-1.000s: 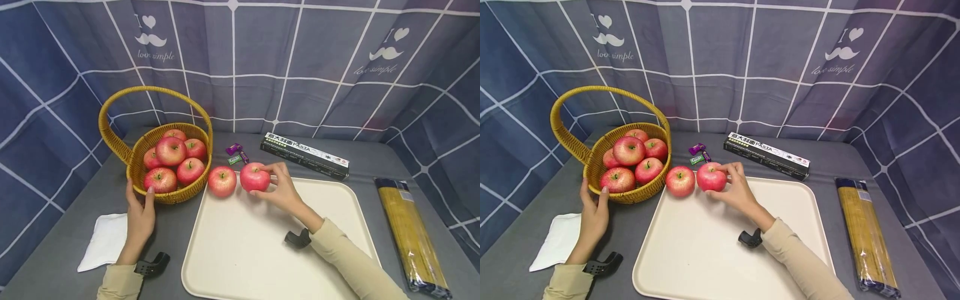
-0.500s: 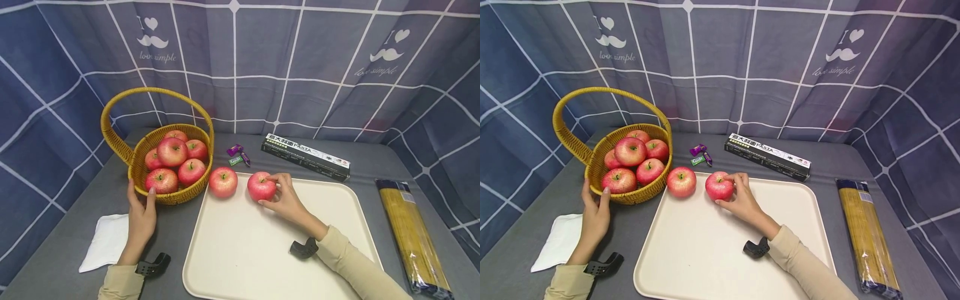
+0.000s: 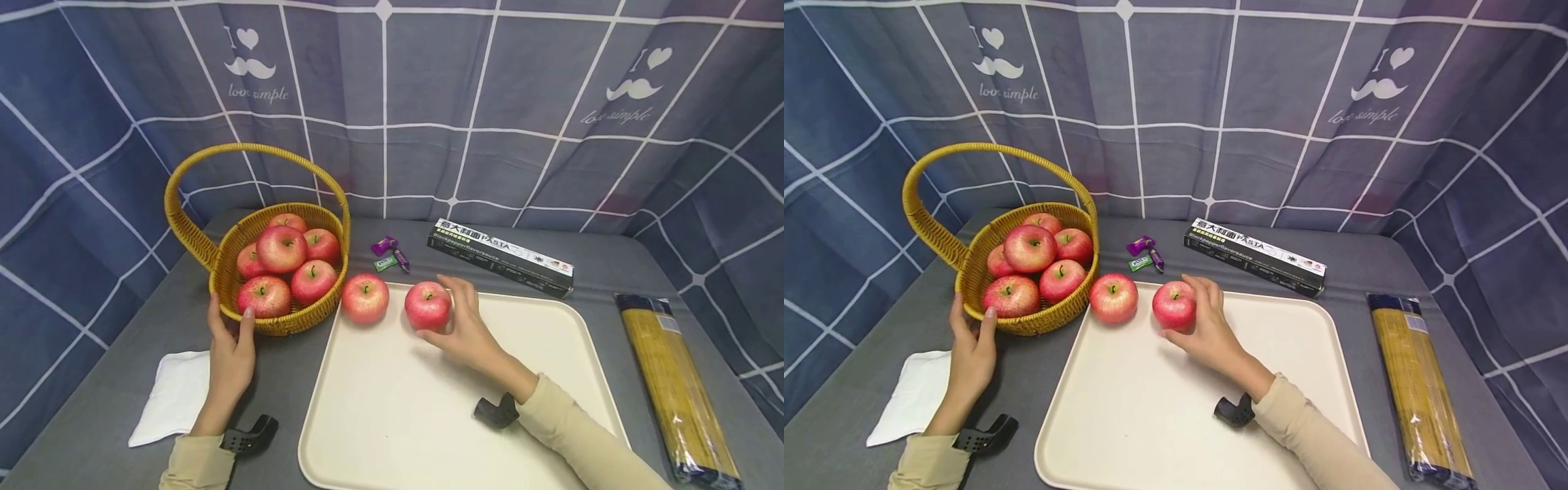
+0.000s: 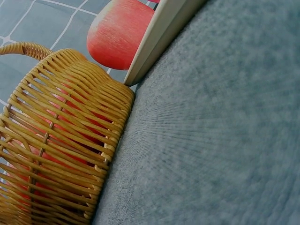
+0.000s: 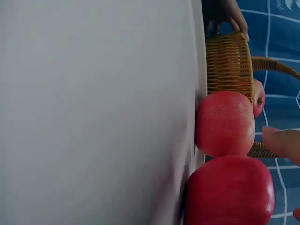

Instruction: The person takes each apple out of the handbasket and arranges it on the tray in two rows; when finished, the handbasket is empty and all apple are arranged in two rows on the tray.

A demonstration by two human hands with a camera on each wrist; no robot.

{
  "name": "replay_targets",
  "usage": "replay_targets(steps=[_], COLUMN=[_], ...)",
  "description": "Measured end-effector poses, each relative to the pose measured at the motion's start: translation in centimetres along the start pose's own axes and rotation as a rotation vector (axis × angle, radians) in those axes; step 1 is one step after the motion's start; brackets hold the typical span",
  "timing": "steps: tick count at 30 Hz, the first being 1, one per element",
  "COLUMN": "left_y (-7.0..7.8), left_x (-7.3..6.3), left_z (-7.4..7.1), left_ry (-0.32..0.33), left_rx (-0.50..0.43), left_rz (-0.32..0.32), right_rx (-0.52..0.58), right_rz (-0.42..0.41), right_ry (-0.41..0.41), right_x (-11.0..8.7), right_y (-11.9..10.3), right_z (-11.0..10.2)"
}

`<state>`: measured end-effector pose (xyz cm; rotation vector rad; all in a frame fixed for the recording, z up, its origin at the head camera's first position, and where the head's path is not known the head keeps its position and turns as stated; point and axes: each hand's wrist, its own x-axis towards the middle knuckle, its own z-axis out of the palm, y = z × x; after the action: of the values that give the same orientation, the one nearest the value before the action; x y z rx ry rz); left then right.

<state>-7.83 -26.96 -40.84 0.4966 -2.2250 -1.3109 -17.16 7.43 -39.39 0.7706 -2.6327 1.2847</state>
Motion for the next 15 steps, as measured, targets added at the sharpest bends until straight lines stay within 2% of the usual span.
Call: replay_targets(steps=[5,9,15], left_y=[0.0,0.0,-0.1], left_x=[-0.1,-0.1,0.0], left_z=[-0.1,0.0,0.2], left_ry=[0.006,0.003,0.006], left_rx=[0.016,0.004,0.004], left_rz=[-0.006,0.000,0.000], right_rx=[0.012,0.075,0.227], right_rz=[-0.124,-0.195,-0.200], right_ry=[0.028,0.001,-0.076], right_x=[0.7,2.2,6.0], right_y=[-2.6,-5.1,-8.3], right_z=[0.8,2.3,5.7])
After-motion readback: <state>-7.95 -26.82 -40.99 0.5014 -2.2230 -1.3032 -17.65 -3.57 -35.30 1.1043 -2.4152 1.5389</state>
